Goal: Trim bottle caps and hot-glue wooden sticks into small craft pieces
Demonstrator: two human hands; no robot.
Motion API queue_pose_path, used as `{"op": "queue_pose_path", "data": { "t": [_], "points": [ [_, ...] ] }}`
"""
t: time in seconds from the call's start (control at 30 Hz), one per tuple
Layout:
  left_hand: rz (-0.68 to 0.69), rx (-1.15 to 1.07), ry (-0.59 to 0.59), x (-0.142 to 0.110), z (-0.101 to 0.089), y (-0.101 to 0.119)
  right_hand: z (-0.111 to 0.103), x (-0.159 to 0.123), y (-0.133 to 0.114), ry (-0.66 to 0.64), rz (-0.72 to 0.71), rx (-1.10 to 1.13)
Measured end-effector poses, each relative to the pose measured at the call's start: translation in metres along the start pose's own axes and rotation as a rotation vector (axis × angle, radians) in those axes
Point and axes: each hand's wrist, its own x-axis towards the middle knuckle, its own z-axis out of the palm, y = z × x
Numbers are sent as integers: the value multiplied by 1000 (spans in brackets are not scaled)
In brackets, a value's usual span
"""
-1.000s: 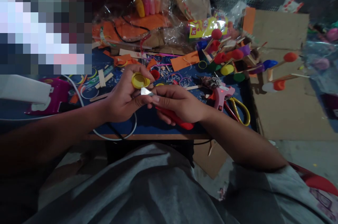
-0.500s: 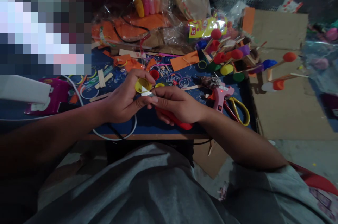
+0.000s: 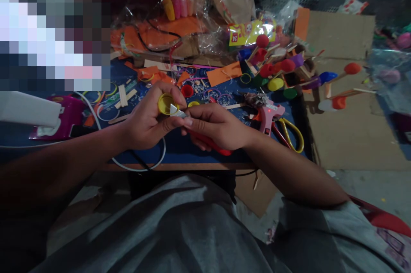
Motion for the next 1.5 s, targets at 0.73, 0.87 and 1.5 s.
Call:
{"op": "queue_pose_path", "data": {
  "t": [0.73, 0.87, 1.5],
  "points": [
    [26, 182, -40, 0, -6, -6, 0, 4, 3, 47, -27, -70],
    [24, 182, -64, 2, -10, -3, 1, 3, 1, 45, -21, -81],
    [18, 230, -67, 0, -10, -7, 3, 5, 4, 71, -55, -62]
  ]
}}
